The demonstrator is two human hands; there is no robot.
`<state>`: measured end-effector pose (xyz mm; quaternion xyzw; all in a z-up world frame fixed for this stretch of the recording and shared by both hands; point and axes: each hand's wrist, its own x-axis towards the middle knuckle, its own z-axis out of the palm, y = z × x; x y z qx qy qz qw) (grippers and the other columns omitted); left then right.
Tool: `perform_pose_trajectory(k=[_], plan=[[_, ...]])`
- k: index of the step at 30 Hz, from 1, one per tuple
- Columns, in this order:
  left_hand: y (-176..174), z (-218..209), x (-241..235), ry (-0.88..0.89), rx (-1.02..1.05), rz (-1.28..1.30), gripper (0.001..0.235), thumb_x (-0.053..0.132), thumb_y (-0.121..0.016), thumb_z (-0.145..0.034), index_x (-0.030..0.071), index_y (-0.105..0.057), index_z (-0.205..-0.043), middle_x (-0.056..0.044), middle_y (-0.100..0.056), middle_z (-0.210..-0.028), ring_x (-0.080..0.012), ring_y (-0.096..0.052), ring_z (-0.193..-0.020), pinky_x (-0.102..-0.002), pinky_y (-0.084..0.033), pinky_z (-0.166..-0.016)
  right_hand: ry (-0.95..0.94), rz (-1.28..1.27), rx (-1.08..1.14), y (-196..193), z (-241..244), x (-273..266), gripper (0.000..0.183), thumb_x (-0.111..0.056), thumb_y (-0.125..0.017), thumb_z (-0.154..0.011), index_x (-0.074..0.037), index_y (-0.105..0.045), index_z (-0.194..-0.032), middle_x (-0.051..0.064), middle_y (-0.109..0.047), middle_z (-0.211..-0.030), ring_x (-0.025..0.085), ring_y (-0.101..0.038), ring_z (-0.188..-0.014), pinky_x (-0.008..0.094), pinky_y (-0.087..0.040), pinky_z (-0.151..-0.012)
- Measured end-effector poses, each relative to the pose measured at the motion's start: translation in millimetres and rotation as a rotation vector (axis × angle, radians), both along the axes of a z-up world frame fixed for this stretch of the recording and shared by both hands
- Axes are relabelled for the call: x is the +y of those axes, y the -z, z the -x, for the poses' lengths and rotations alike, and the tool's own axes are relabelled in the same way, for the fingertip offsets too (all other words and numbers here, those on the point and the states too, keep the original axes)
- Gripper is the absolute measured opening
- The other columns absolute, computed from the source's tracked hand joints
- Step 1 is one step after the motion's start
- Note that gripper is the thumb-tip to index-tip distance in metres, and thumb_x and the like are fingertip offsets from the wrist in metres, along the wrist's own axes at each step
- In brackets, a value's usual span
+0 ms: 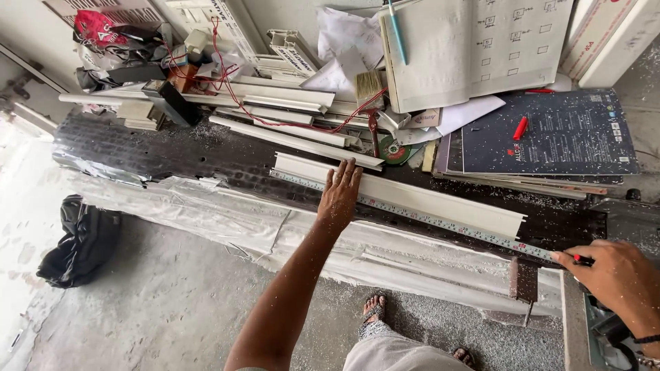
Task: Measuring, marking, and cutting uPVC or metal profiles using a miter saw.
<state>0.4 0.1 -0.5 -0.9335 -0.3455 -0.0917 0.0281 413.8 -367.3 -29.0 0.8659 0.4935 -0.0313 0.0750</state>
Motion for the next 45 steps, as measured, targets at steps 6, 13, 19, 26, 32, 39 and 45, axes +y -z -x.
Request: perform_pose_trajectory(k=[6,13,19,26,32,39,45], plan=[[-3,0,-2,-0.008,-0.010,0.010,0.068,-0.007,-0.045,-0.091,0.007,-0.033,-0.157,-0.015,-0.019,-0.170,-0.0304,-0.016,-0.157,-0.053,-0.013,-0.127,0.007,0.013,-0.013,-9,5,2,0.047,-0.062,-0.067,-0.084,-0.023,-0.086,-0.099,0.003,-0.064,-0.064,0.016,-0.061,-0.054,0.031,-0.054,-0.059],[1,1,0,0.007,-0.030,0.005,0.068,-0.006,-0.046,-0.091,0.005,-0.032,-0.157,-0.016,-0.019,-0.169,-0.0311,-0.016,-0.157,-0.053,-0.014,-0.127,-0.004,0.019,0.004,-31,16,4,0.046,-0.060,-0.068,-0.084,-0.020,-0.086,-0.097,0.006,-0.077,-0.073,0.017,-0.072,-0.065,0.032,-0.061,-0.074],[-6,0,-4,0.002,-0.033,0.028,0.069,-0.008,-0.045,-0.090,0.005,-0.033,-0.157,-0.016,-0.019,-0.170,-0.0314,-0.016,-0.157,-0.053,-0.014,-0.127,0.020,-0.022,0.014,-48,28,4,0.045,-0.059,-0.070,-0.083,-0.018,-0.086,-0.092,0.005,-0.078,-0.081,0.020,-0.076,-0.077,0.035,-0.062,-0.084],[-3,0,-2,0.009,-0.053,0.038,0.069,-0.008,-0.045,-0.089,0.004,-0.033,-0.156,-0.017,-0.019,-0.169,-0.0324,-0.017,-0.157,-0.053,-0.013,-0.127,0.061,0.022,0.047,-60,35,7,0.043,-0.058,-0.070,-0.085,-0.020,-0.086,-0.098,0.005,-0.078,-0.083,0.019,-0.077,-0.077,0.035,-0.064,-0.080],[1,0,5,-0.009,0.009,0.035,0.076,-0.011,-0.046,-0.085,0.004,-0.030,-0.157,-0.017,-0.017,-0.169,-0.0328,-0.015,-0.157,-0.054,-0.013,-0.127,0.064,-0.001,0.050,-65,40,12,0.043,-0.058,-0.071,-0.084,-0.019,-0.086,-0.097,0.005,-0.076,-0.077,0.019,-0.075,-0.074,0.036,-0.064,-0.075],[-10,-10,-2,0.002,0.217,0.046,0.081,-0.007,-0.055,-0.082,0.004,-0.028,-0.158,-0.020,-0.014,-0.169,-0.0350,-0.016,-0.156,-0.052,-0.019,-0.124,0.068,-0.199,0.154,-96,49,1,0.039,-0.055,-0.073,-0.082,-0.020,-0.085,-0.093,0.006,-0.074,-0.080,0.026,-0.070,-0.080,0.042,-0.058,-0.068],[-27,-3,-10,-0.005,0.065,0.111,0.086,-0.011,-0.056,-0.075,0.003,-0.032,-0.156,-0.020,-0.019,-0.170,-0.0348,-0.015,-0.157,-0.053,-0.012,-0.127,0.074,-0.187,0.243,-104,57,7,0.038,-0.052,-0.074,-0.084,-0.017,-0.084,-0.096,0.009,-0.073,-0.082,0.032,-0.069,-0.090,0.046,-0.058,-0.075]])
